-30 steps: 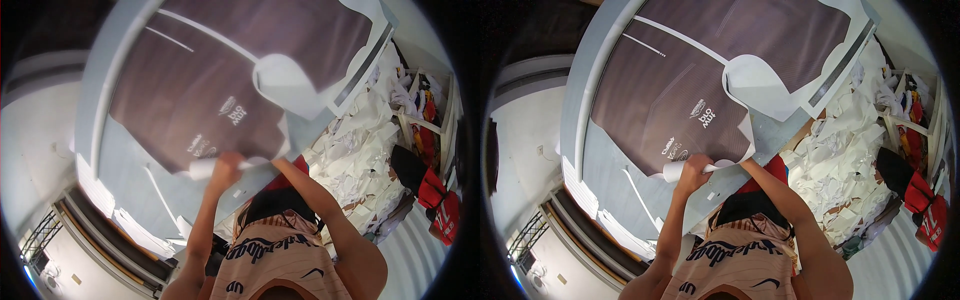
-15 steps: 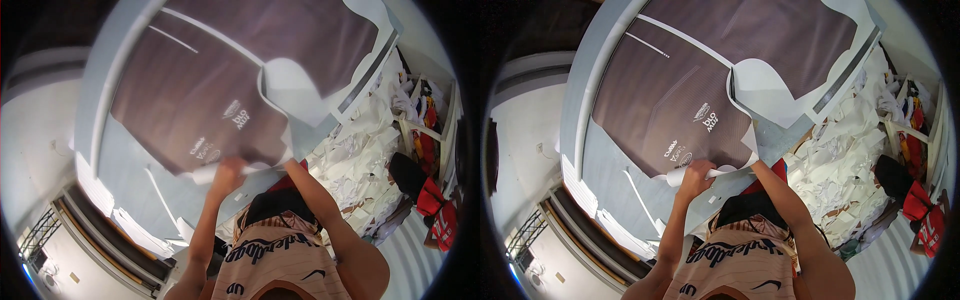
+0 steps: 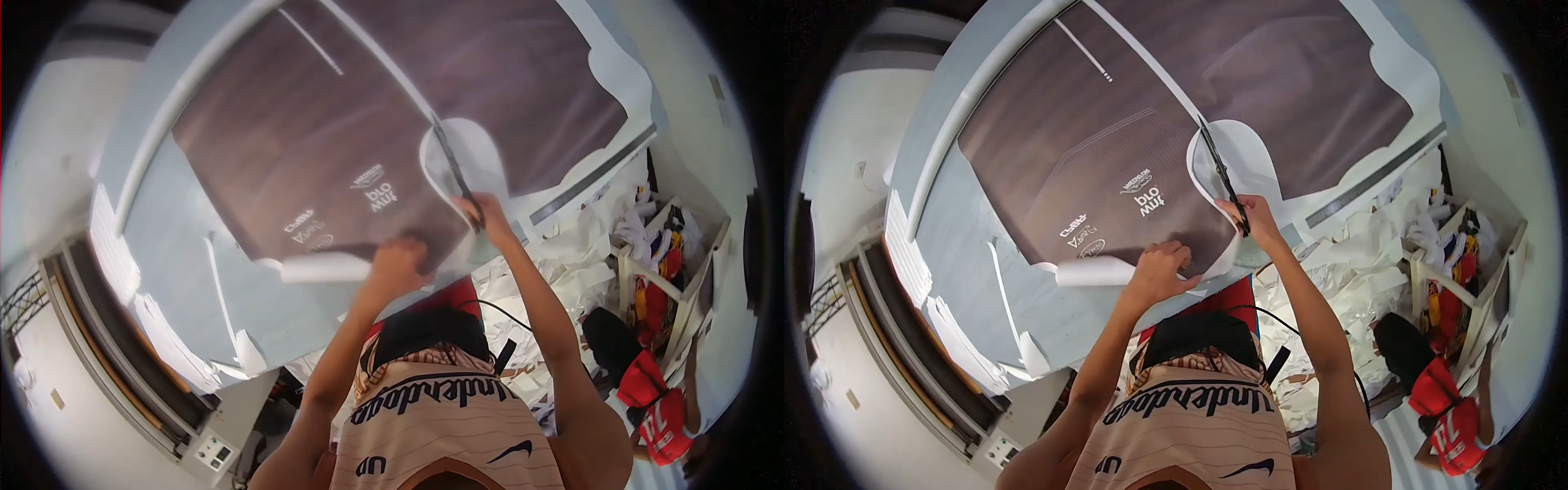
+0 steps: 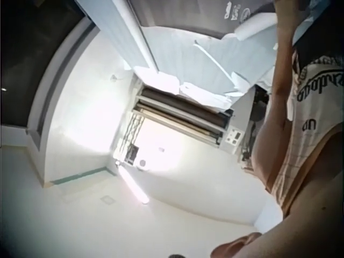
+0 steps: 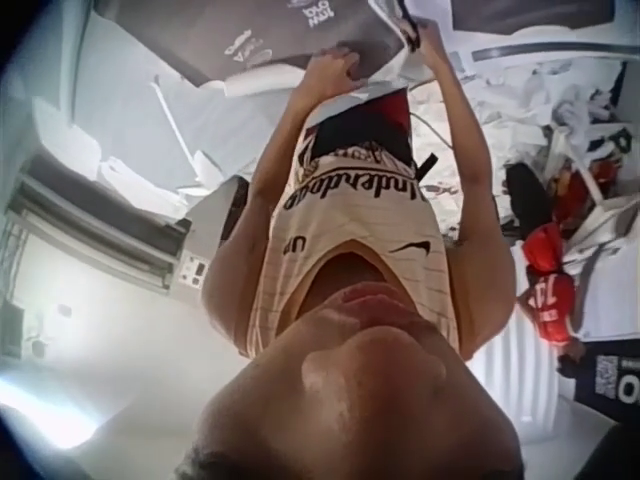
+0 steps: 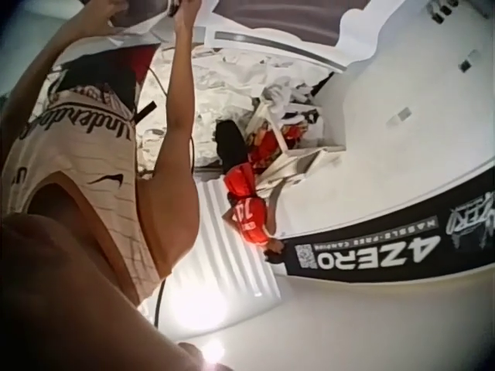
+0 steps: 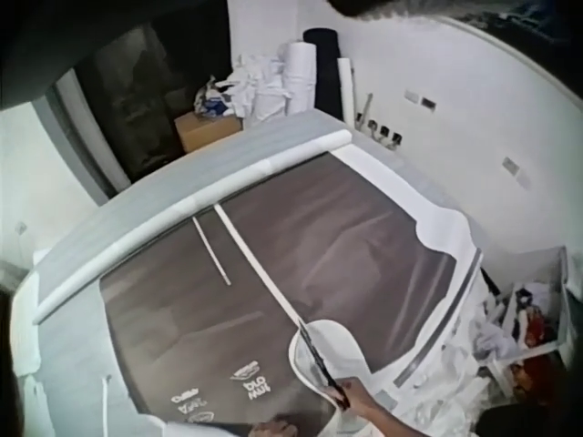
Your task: Cutting out garment patterns from a large roll of white fabric using scissors on a production table.
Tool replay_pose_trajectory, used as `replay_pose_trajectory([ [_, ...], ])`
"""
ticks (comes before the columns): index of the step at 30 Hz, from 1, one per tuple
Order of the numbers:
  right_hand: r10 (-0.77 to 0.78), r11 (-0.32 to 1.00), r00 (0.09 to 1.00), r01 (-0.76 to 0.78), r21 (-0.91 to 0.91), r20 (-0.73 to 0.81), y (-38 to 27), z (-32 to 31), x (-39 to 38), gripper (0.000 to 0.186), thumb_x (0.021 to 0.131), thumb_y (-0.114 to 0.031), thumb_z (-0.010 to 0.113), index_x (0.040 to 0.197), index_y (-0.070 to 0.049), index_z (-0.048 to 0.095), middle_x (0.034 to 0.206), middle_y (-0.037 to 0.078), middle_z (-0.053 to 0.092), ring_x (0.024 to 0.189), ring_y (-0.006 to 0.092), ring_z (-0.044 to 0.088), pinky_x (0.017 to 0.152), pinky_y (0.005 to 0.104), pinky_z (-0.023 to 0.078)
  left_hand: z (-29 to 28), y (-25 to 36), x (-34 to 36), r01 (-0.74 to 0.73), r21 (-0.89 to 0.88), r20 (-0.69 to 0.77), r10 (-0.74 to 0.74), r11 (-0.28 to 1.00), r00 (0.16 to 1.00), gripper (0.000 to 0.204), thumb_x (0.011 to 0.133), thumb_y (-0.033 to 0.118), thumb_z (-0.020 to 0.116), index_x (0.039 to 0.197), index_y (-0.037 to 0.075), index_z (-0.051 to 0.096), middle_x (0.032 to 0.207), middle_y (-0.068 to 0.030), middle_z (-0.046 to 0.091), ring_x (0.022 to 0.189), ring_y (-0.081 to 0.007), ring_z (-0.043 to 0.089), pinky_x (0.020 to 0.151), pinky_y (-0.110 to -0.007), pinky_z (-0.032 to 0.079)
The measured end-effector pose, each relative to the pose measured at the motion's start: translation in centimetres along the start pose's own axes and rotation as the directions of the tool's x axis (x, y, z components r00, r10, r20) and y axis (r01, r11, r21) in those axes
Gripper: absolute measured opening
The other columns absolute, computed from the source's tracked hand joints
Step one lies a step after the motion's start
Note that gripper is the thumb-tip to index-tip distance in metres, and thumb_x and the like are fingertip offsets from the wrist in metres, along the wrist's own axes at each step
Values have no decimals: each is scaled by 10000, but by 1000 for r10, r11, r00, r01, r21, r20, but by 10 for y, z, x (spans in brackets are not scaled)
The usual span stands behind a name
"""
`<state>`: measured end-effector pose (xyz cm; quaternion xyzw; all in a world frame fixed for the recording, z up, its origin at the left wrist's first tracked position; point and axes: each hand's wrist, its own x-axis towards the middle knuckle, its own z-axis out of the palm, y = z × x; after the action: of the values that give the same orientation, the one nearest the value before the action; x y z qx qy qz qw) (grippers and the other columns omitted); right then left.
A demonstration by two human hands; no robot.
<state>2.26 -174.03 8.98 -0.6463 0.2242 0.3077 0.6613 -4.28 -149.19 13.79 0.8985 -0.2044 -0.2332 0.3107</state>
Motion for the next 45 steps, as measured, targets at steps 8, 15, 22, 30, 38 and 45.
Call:
replay_pose_trajectory([
  [8,32,998,999,-32,-56,12,-13,-23,24,410,841,-329,838,636,-79,586,500,-24,476,407,74,441,421,266,309,33,22,41,61,-92,-1,-61,994,998,290,778,260,797,827,78,578,789,-75,630,754,-309,643,695,-430,479],
  [15,34,992,999,-30,-124,29,-22,-43,50,451,815,-332,867,605,-67,569,492,-22,466,399,77,428,417,269,306,43,20,86,270,-146,-111,-287,952,951,310,822,267,784,789,48,567,716,-108,615,670,-335,628,599,-445,481],
  [22,46,992,996,-37,-118,76,-54,-34,73,467,817,-339,869,594,-91,542,485,-21,474,391,74,426,407,262,313,67,13,99,301,-133,-84,-314,944,946,311,820,307,779,793,68,583,733,-112,631,716,-334,652,623,-464,486],
  [30,42,987,995,-27,-157,90,-76,-22,114,474,812,-350,873,597,-93,538,486,-15,481,389,75,434,398,263,322,78,13,99,293,29,-61,-291,956,955,307,801,321,784,869,96,586,826,-90,642,804,-318,665,724,-464,483],
  [38,3,991,993,14,-136,121,-110,0,162,481,804,-400,870,613,-93,554,501,-22,478,397,69,446,394,253,338,69,7,106,358,25,61,-359,933,931,290,821,326,737,955,100,615,920,-122,669,880,-323,682,770,-471,494],
  [45,-38,989,990,57,-140,134,-141,22,203,489,767,-435,885,630,-92,565,525,-25,493,409,68,456,396,261,357,67,4,107,375,-23,-3,-375,927,927,284,801,303,771,893,100,593,846,-95,648,852,-326,678,758,-466,490],
])
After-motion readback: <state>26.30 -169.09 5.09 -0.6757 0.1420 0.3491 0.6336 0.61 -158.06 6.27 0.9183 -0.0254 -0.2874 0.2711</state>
